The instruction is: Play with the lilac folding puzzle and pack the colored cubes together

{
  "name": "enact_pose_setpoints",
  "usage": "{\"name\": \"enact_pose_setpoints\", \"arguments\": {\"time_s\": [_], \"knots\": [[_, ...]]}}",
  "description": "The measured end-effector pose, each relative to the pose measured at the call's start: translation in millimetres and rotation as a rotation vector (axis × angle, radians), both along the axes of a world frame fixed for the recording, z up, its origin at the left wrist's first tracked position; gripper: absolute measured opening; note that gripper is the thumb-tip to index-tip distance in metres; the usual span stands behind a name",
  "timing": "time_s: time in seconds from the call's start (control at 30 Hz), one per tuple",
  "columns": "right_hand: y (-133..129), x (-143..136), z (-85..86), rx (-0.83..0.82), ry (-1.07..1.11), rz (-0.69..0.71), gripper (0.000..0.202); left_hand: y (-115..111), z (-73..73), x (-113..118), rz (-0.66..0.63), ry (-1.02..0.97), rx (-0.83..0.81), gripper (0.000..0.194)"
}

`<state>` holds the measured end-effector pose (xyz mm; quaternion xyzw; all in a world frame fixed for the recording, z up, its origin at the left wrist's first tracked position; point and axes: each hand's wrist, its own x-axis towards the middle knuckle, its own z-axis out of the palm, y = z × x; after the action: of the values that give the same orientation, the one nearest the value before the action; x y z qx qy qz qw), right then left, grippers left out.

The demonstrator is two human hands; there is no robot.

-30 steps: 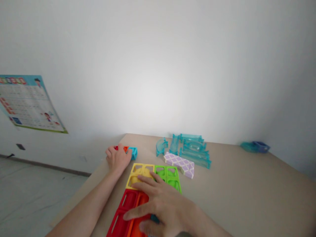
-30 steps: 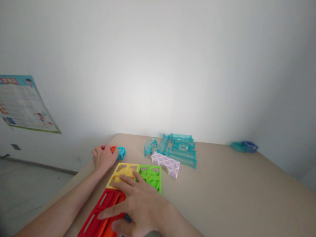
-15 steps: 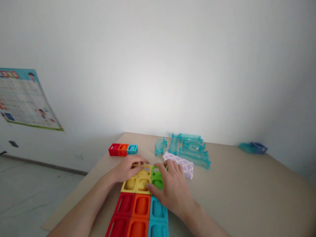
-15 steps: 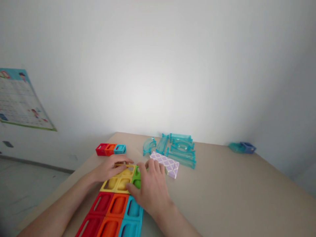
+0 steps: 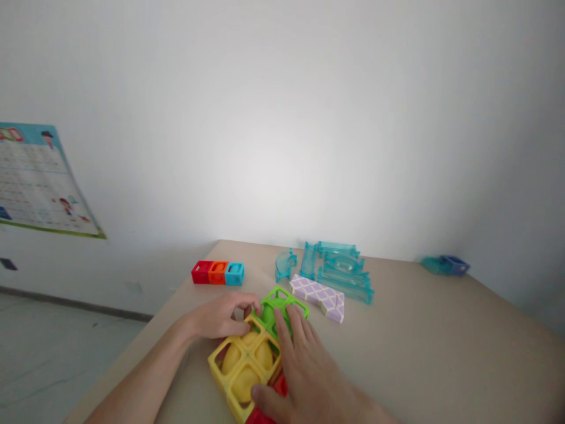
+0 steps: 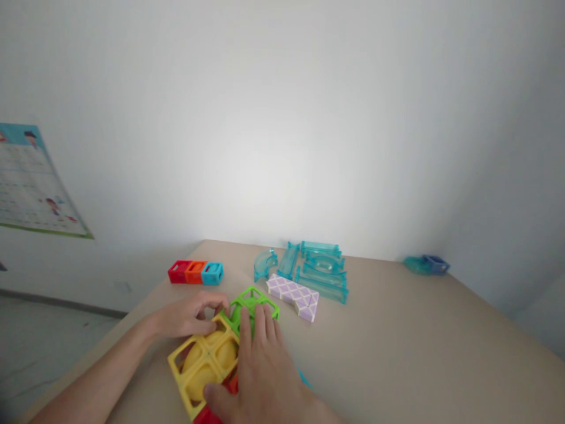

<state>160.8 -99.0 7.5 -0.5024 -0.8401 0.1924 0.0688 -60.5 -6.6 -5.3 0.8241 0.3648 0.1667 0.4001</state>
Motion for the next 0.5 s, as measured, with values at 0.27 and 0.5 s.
{"name": "enact_pose_setpoints", "arguments": {"time_s": [0.27, 0.5], "knots": [[21, 18, 9.6, 0.052, 0.016, 0.123, 0.101, 0, -13.9, 3, -0.072, 0.031, 0.014, 0.008], [18, 18, 4.4, 0.103, 0.063, 0.121, 0.095, 1, -13.3, 4, -0.081, 0.021, 0.016, 0.005]]}}
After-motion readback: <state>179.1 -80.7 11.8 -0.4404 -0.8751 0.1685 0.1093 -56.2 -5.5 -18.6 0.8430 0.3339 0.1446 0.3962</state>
